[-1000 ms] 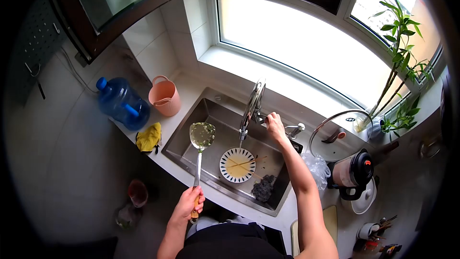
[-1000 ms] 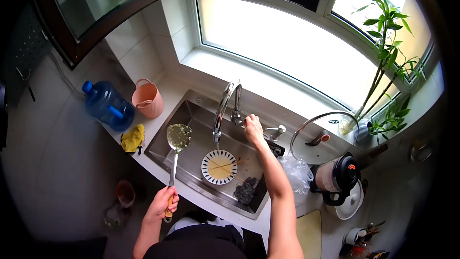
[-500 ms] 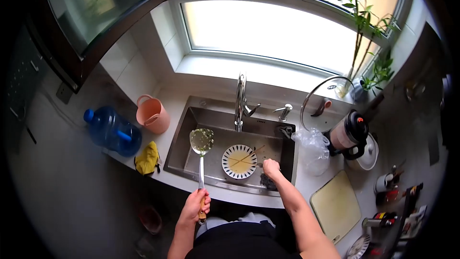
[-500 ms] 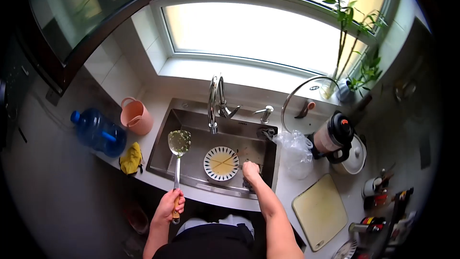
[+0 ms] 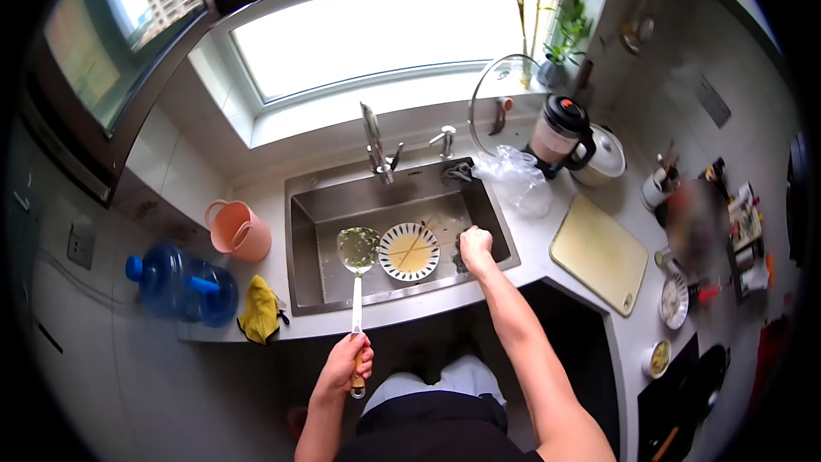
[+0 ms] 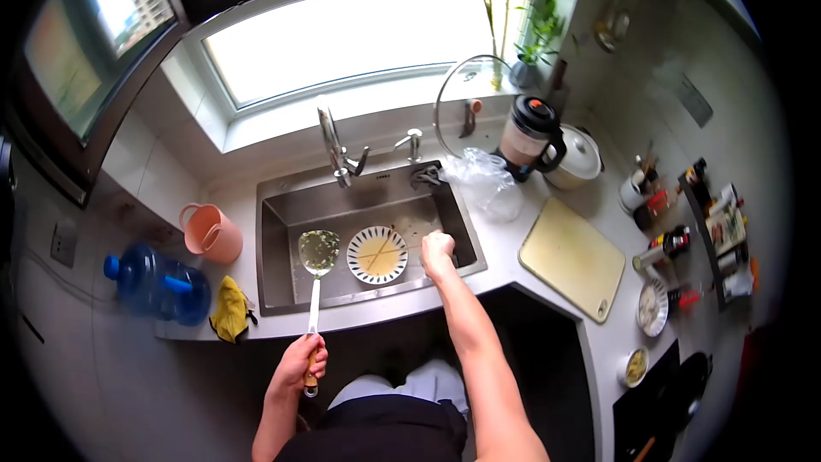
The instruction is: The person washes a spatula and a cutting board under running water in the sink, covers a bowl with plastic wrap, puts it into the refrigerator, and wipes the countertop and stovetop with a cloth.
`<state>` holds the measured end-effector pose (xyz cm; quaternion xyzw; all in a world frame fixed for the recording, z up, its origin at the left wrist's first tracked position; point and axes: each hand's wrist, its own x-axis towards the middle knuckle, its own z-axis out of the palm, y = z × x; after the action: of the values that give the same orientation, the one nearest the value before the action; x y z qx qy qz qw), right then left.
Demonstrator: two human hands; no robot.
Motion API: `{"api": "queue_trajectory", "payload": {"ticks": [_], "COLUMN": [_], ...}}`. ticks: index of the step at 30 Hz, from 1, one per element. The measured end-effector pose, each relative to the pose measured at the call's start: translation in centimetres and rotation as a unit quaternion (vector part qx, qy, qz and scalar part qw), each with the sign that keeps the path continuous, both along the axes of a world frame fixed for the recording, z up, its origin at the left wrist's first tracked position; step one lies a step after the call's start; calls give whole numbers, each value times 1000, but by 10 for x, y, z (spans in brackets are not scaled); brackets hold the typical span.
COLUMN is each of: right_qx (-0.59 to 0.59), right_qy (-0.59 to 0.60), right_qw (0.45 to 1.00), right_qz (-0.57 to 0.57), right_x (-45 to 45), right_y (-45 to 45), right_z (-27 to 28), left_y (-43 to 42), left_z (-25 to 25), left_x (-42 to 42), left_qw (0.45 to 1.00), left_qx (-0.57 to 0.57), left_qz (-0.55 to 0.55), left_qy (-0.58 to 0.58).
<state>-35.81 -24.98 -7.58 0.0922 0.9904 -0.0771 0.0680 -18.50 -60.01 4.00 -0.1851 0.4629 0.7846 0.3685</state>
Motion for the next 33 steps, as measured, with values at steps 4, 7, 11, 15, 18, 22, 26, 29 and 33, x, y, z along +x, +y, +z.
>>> {"api": "queue_trajectory", "payload": {"ticks": [4,7,11,15,18,22,26,29,33], "right_qx": [-54,-193,-472,-170,-173,-467,-248,-352,-295], "right_qy": [43,147,75,207,167,227,314,361,378], "right_qw": [997,970,862,944,921,728,738,628,687], "right_qz": [-37,-29,-171,-195,-307,-449,-543,-593,-546], "right_x": [47,85,180,314,431,583,712,754,769], "right_y": [-4,26,66,119,149,174,190,208,256], "right_z": [7,6,63,56,57,57,14,29,33], "left_y": [10,35,83,153,220,317,415,478,538], "left_z": [9,15,23,33,41,37,23,26,19], "left_x": [9,0,3,20,45,95,149,179,194], "left_qw": [996,986,963,931,899,852,773,721,654], "left_qx": [-20,-30,-43,-28,-26,14,-8,-69,-85], "left_qz": [-87,-162,-261,-359,-433,-519,-606,-639,-663], "left_qy": [10,21,46,64,63,75,188,259,354]}}
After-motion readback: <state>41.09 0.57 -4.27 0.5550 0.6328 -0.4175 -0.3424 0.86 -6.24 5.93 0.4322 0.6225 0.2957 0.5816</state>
